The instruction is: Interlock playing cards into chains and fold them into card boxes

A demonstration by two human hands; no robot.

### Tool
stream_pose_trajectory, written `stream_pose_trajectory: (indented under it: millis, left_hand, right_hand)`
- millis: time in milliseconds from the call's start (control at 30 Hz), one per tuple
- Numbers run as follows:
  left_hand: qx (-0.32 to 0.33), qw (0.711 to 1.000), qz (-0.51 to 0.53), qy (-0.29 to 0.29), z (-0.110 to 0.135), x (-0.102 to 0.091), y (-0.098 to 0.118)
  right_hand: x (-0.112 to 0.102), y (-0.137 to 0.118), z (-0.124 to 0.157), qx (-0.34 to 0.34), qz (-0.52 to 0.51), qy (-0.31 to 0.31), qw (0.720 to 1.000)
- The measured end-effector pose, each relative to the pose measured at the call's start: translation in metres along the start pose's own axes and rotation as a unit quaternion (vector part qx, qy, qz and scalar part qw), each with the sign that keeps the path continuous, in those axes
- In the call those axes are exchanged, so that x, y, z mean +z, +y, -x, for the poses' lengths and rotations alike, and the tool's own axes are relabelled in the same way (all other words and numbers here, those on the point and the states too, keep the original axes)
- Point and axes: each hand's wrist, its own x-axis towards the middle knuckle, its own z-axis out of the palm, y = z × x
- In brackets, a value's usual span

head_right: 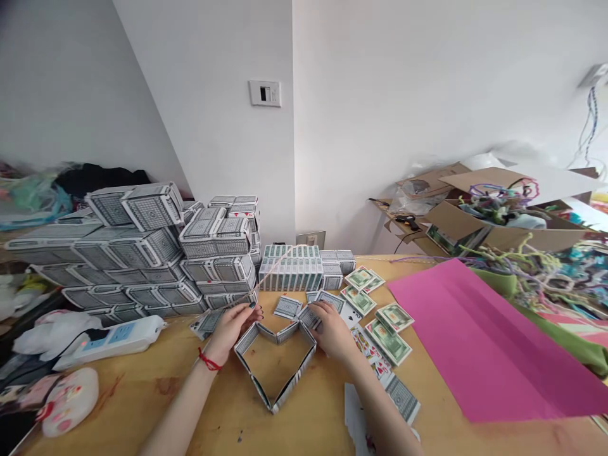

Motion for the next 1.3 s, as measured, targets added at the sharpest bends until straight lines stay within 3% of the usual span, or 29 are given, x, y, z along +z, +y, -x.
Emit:
stream_pose_trajectory:
  millis: [167,433,667,833,967,1067,1133,1233,1300]
  left_hand:
    - [-0.002,1.0,-0.015,-0.007,0.001,-0.001,0.003]
    - [0.044,0.996,-0.014,-0.077,0.003,0.004,-0.001]
    - [0.039,0.993,-0.001,-0.108,0.004,0.004,-0.007]
    - [0.016,0.991,0.029,-0.127,0.004,0.003,-0.009]
    - [0.011,0.987,0.052,-0.15,0.006,0.004,-0.01]
    - [0.012,0.987,0.058,-0.152,0.008,0.007,-0.012]
    - [0.015,0.988,0.062,-0.143,0.008,0.009,-0.014]
    - [0.019,0.99,0.077,-0.114,0.006,0.01,-0.018]
    - [0.015,0.991,0.086,-0.1,0.004,0.009,-0.019]
  right_hand:
    - [-0.007,0.0,-0.001,0.065,-0.045,0.082,0.994]
    - [-0.014,0.003,0.001,0.047,0.046,0.007,0.998]
    - [-0.011,0.009,0.001,0.03,0.123,0.033,0.991]
    - [-0.014,0.011,0.0,0.023,0.122,0.046,0.991]
    - [-0.019,0.004,0.001,0.058,0.126,0.078,0.987]
    - [-0.019,-0.002,0.002,0.102,0.058,0.11,0.987]
    - [-0.015,-0.006,0.001,0.138,-0.065,0.11,0.982]
    - [-0.008,-0.013,-0.002,0.172,-0.271,0.082,0.943]
    - [-0.006,-0.02,-0.004,0.158,-0.351,0.072,0.92]
